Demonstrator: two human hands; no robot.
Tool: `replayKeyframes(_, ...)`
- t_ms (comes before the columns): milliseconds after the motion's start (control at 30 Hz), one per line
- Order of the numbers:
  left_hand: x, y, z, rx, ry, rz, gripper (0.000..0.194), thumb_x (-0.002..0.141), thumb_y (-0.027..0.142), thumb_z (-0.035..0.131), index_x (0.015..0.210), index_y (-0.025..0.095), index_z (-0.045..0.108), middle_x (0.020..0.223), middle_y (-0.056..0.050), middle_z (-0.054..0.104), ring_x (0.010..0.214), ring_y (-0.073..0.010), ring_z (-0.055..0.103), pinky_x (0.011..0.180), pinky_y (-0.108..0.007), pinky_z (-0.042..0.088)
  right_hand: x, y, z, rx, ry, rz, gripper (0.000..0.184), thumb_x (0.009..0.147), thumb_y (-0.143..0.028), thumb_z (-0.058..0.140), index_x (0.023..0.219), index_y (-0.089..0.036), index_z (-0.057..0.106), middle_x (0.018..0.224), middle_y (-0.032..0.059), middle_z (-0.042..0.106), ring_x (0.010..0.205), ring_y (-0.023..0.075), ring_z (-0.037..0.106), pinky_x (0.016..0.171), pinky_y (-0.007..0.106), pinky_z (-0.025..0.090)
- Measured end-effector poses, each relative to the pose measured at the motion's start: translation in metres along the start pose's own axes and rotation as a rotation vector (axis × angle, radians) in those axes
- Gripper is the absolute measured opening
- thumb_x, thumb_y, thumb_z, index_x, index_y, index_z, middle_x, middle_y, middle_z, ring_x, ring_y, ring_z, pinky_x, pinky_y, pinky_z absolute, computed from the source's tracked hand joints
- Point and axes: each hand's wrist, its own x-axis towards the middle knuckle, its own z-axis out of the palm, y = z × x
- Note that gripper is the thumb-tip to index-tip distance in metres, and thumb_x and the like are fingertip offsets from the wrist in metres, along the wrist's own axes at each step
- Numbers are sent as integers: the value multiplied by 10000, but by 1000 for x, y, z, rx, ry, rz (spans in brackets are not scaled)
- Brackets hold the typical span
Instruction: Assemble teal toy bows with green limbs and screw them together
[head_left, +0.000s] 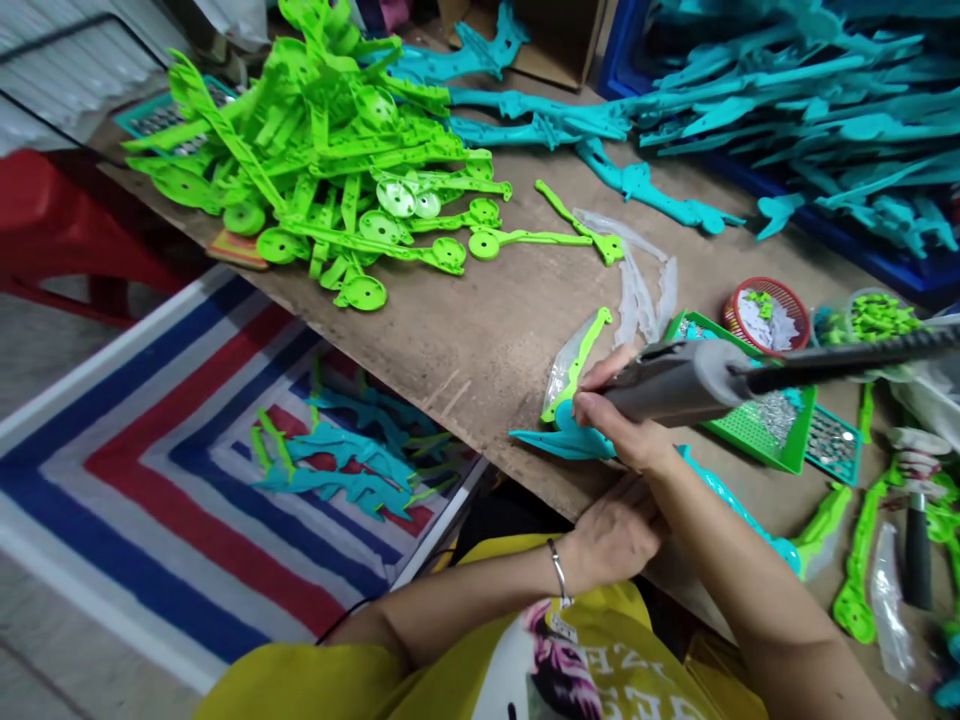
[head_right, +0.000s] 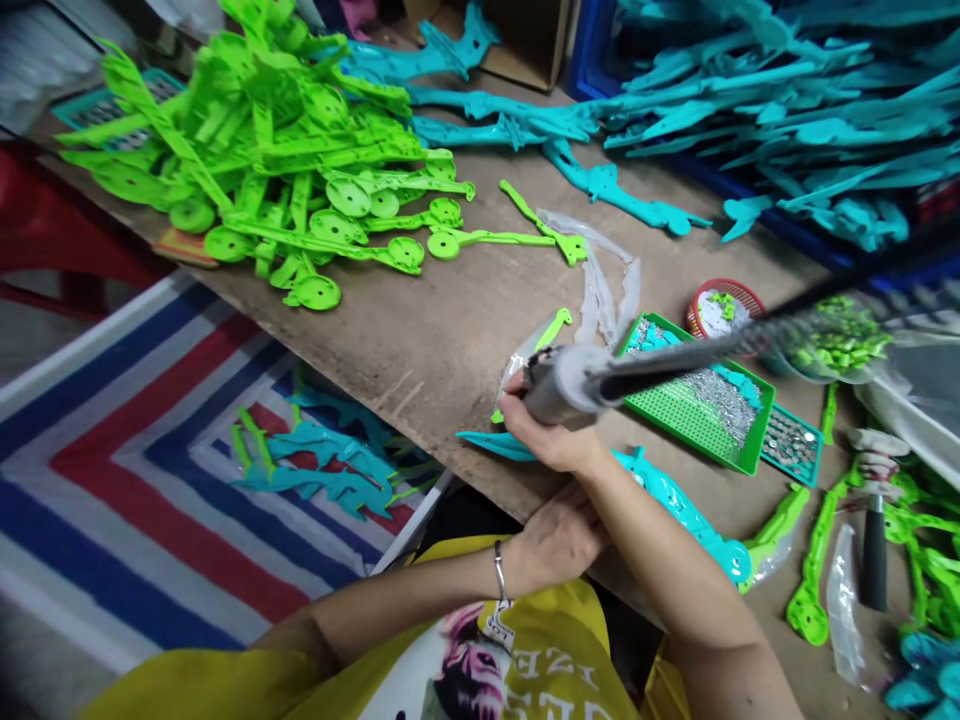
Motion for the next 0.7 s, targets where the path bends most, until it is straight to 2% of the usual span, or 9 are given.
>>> replayKeyframes(67, 0, 0, 2, -3, -20, 10, 293, 934, 194, 522, 1181, 101, 649, 1295, -154, 649, 1318, -281, 537, 1125, -432, 438, 7, -6, 5, -73, -35, 7, 133, 756, -293, 711, 731, -214, 606, 585, -35, 589, 538, 131, 555, 565, 301, 487)
replayKeyframes(200, 0, -1, 3, -40, -97, 0, 330, 955, 204, 507, 1257, 129, 617, 1368, -150, 613, 1331, -265, 527, 1123, -461, 439, 12, -5, 9, -83, -109, -6, 178, 750, -289, 688, 644, -211, 569, 542, -41, 554, 497, 114, 510, 510, 279, 448)
replayKeyframes(267, 1, -1, 1, -44, -101, -12, 334, 967, 209, 501, 1276, 151, 613, 1370, -141, 615, 1339, -257, 520, 1126, -467, 440, 8, 1, 7, -22, -126, -21, 192, 757, -322, 704, 670, -221, 566, 539, -43, 557, 500, 125, 522, 509, 289, 460)
replayKeyframes(333, 3, -1, -1, -39, -79, -9, 326, 978, 208, 489, 1274, 169, 622, 1370, -114, 621, 1348, -249, 509, 1154, -454, 421, 1, 5, 1, 66, -78, -54, 176, 776, -354, 722, 766, -234, 593, 543, -48, 574, 498, 143, 549, 518, 310, 488)
replayKeyframes(400, 4, 0, -4, -38, -49, -18, 327, 996, 217, 470, 1281, 161, 621, 1369, -88, 625, 1359, -238, 496, 1196, -420, 379, -8, 3, -10, 126, 50, -119, 175, 796, -353, 729, 890, -253, 621, 557, -52, 601, 485, 159, 573, 524, 332, 511)
replayKeyframes(467, 5, 0, -5, -38, -22, -41, 355, 1016, 247, 449, 1320, 129, 590, 1393, -84, 611, 1374, -225, 479, 1222, -391, 345, -18, -4, -29, 114, 240, -193, 188, 804, -326, 732, 953, -265, 637, 577, -48, 624, 489, 172, 594, 553, 355, 537)
replayKeyframes(567, 4, -2, -3, -25, 2, -47, 411, 1030, 290, 437, 1383, 100, 528, 1469, -92, 552, 1413, -219, 442, 1229, -396, 334, -37, -16, -73, 15, 510, -222, 161, 764, -279, 762, 873, -253, 646, 593, -39, 640, 519, 176, 614, 599, 367, 553)
replayKeyframes(700, 0, -3, 0, -6, 25, -8, 451, 1013, 323, 479, 1392, 81, 511, 1481, -125, 537, 1415, -268, 447, 1213, -449, 351, -72, -10, -135, -26, 720, -151, 254, 630, -216, 809, 779, -244, 606, 608, -50, 647, 535, 159, 614, 558, 316, 522)
